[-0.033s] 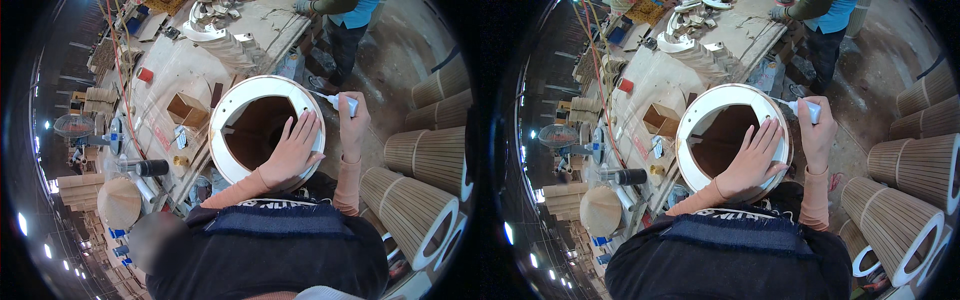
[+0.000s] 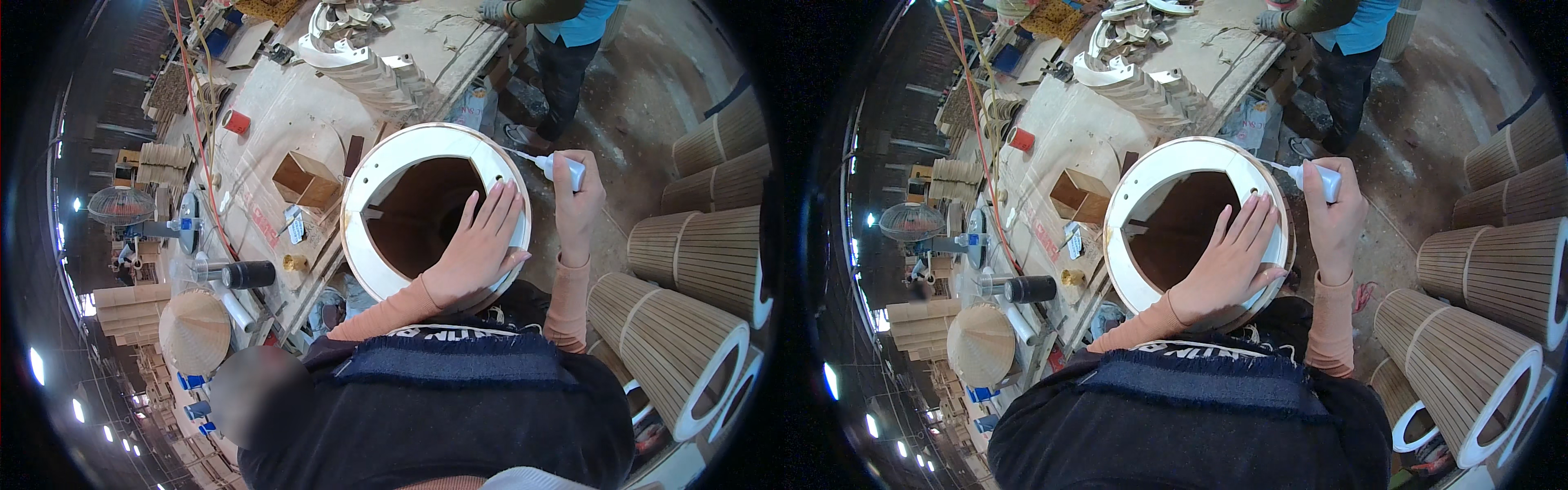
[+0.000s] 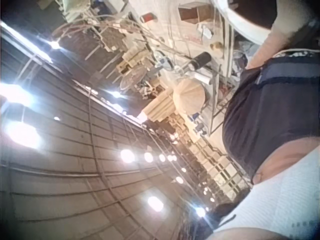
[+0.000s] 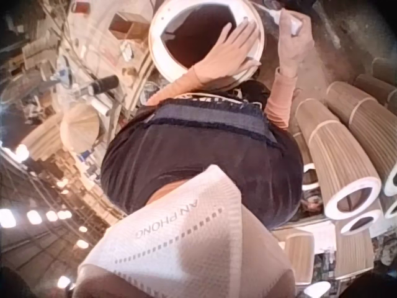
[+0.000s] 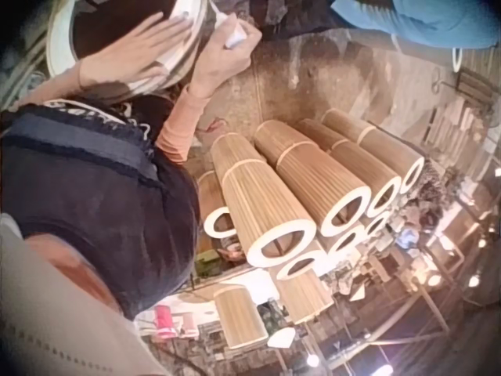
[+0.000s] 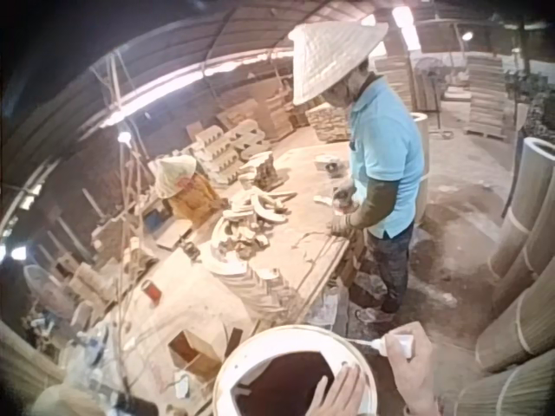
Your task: Applying glue and assembling wooden slats onto a circular frame for a large cylindrical object.
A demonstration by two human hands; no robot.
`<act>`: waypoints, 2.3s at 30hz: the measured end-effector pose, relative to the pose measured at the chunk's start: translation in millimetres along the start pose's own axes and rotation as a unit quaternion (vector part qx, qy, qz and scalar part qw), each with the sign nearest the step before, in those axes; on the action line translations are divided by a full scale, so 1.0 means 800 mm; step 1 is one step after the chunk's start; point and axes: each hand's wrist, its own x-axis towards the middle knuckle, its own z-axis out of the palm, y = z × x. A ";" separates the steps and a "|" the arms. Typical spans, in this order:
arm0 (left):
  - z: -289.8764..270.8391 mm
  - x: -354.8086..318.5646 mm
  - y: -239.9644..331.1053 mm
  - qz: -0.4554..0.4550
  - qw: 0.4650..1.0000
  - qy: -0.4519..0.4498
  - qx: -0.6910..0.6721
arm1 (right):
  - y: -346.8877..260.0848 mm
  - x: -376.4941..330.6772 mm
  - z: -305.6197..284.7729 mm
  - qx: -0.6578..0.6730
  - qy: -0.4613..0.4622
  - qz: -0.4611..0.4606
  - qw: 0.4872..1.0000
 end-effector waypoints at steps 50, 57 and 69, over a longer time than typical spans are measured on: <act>0.034 -0.247 -0.711 -0.561 0.742 -0.096 -0.355 | 0.012 -0.027 0.019 0.112 0.043 0.061 0.991; 0.102 -0.289 -0.804 -0.454 0.781 -0.069 -0.424 | 0.005 -0.033 0.008 0.176 0.094 0.105 0.974; 0.078 -0.261 -0.737 -0.571 0.548 0.085 -0.605 | 0.014 -0.036 0.007 0.261 0.119 0.147 0.947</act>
